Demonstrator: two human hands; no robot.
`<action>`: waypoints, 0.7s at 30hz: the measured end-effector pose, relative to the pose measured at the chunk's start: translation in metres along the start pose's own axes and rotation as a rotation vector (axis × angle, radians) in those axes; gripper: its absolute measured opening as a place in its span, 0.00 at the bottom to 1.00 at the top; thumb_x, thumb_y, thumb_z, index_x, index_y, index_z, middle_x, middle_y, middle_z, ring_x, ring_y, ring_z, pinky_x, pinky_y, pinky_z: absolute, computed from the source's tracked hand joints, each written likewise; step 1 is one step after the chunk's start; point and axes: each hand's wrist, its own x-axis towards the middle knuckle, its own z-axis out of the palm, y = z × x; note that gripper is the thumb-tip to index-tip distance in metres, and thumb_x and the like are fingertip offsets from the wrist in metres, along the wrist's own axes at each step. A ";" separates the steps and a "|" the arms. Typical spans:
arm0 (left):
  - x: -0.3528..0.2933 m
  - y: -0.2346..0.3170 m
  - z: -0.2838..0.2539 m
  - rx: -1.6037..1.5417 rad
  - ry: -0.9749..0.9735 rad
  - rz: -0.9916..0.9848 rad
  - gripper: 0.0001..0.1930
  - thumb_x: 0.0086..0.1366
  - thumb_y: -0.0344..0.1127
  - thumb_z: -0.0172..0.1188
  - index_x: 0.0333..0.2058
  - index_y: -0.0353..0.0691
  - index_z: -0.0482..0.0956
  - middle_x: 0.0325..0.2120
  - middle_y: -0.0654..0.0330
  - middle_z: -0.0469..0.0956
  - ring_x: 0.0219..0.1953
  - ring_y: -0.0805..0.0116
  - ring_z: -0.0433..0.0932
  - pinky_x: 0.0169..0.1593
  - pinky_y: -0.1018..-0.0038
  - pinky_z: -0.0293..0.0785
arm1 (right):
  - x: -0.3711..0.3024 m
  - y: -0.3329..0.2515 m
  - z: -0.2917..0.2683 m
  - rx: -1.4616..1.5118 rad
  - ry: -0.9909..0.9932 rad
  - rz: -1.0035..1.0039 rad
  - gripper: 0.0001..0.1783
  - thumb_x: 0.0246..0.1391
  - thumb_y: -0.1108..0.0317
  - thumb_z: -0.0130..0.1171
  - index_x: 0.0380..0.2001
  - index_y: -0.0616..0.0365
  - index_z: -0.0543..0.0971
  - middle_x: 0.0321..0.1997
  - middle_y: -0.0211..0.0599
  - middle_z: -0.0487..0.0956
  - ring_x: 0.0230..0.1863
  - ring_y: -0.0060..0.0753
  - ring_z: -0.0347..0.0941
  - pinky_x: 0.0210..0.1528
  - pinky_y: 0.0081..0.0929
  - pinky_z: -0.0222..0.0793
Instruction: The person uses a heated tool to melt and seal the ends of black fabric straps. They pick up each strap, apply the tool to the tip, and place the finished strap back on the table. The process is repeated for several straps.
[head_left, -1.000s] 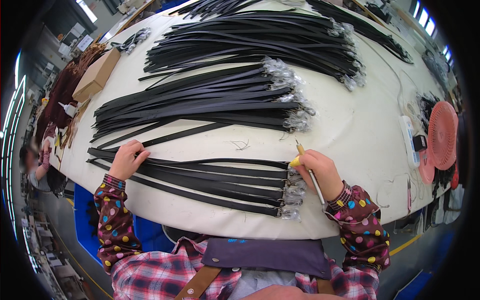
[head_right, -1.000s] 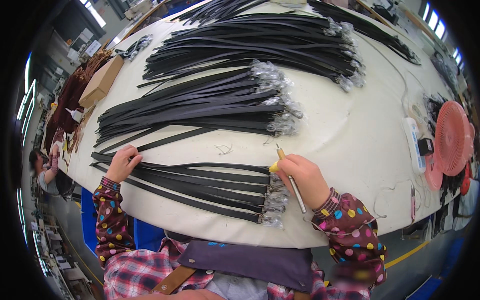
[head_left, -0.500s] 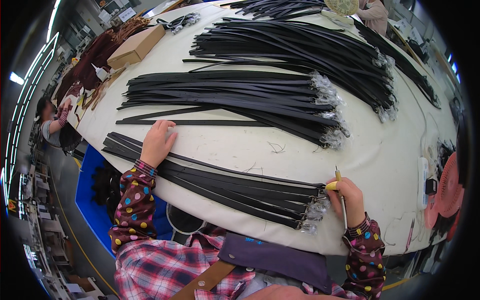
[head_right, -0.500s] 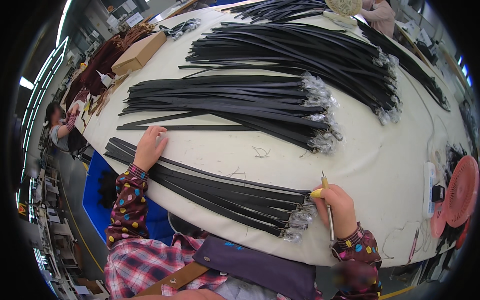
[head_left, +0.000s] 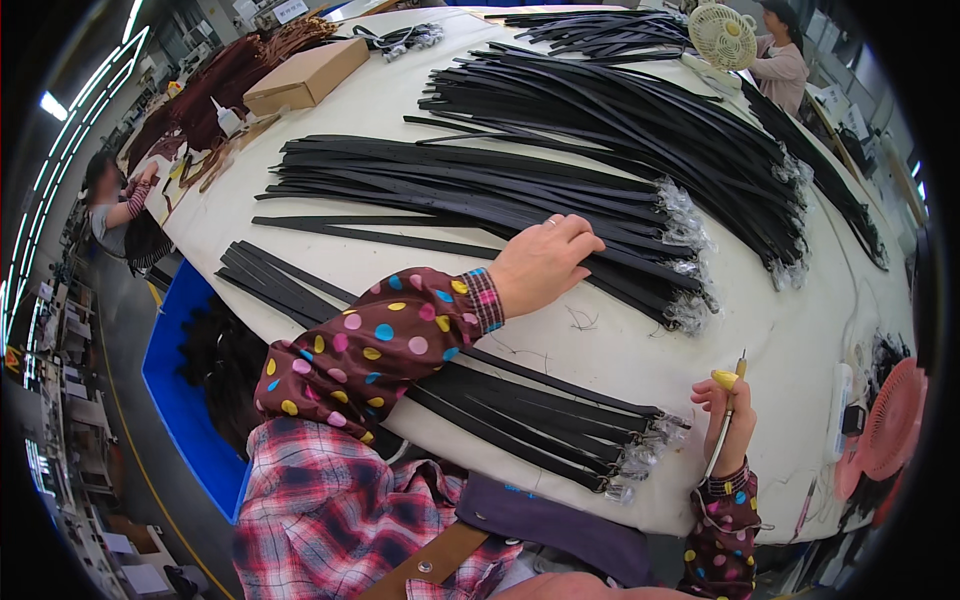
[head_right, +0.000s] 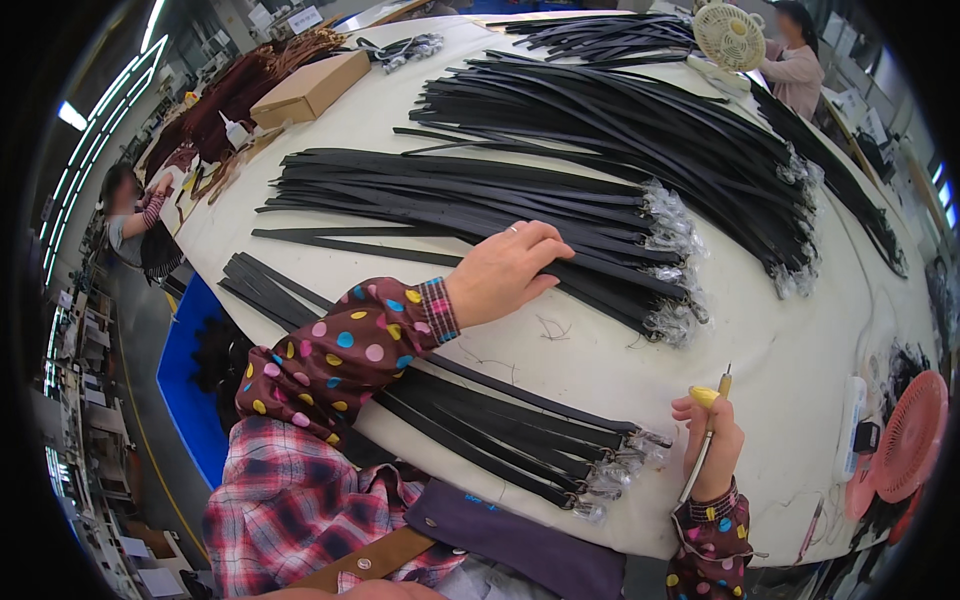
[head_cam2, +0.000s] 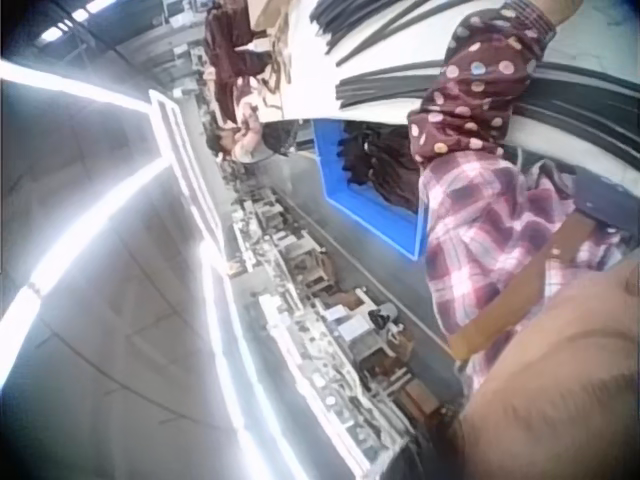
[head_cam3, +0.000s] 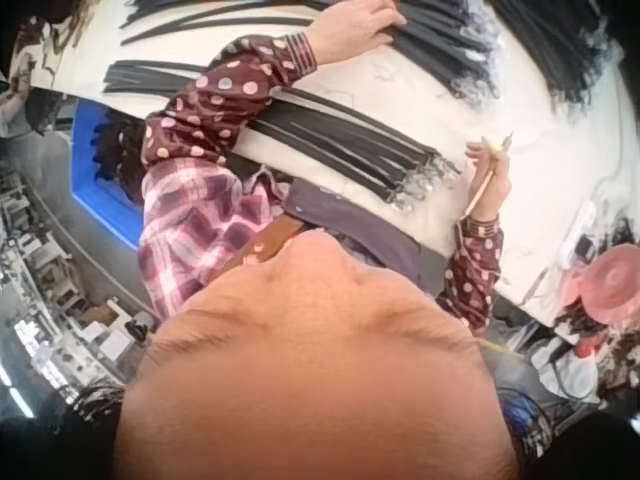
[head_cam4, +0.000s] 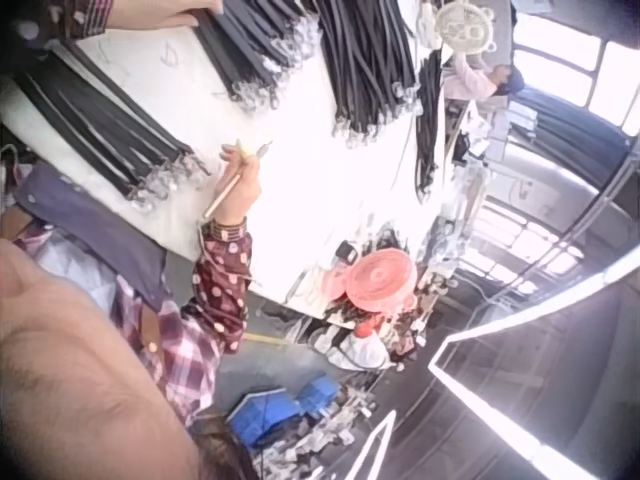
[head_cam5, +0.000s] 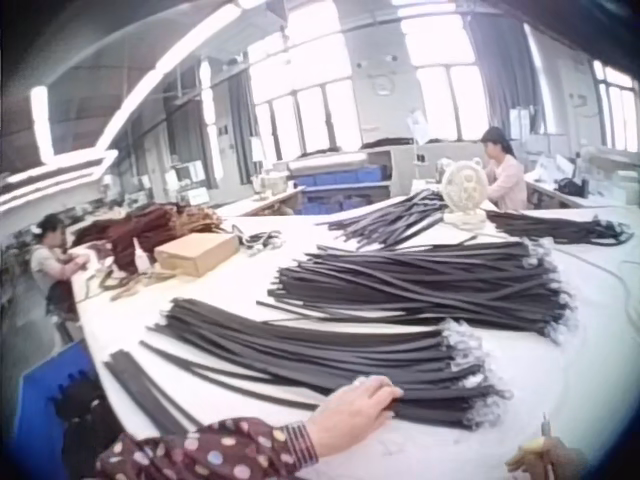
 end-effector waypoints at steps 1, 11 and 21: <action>0.007 0.002 0.010 0.042 0.002 0.022 0.15 0.57 0.34 0.66 0.42 0.43 0.76 0.42 0.59 0.72 0.45 0.60 0.74 0.47 0.68 0.72 | 0.003 -0.002 -0.003 0.002 0.027 0.017 0.03 0.60 0.80 0.53 0.36 0.65 0.76 0.35 0.42 0.81 0.31 0.27 0.76 0.32 0.26 0.71; 0.011 -0.013 0.034 0.190 -0.066 0.016 0.09 0.56 0.35 0.64 0.35 0.45 0.76 0.33 0.64 0.74 0.42 0.65 0.74 0.45 0.69 0.67 | 0.068 0.006 -0.012 -0.476 0.062 -0.323 0.14 0.54 0.81 0.59 0.44 0.64 0.72 0.48 0.46 0.79 0.49 0.43 0.76 0.55 0.32 0.68; 0.013 -0.017 0.032 0.214 0.051 0.109 0.04 0.59 0.31 0.57 0.33 0.44 0.73 0.27 0.64 0.74 0.35 0.65 0.75 0.47 0.70 0.64 | 0.088 0.033 0.003 -0.479 -0.011 -0.278 0.13 0.53 0.78 0.61 0.43 0.63 0.75 0.42 0.44 0.79 0.44 0.41 0.76 0.50 0.30 0.70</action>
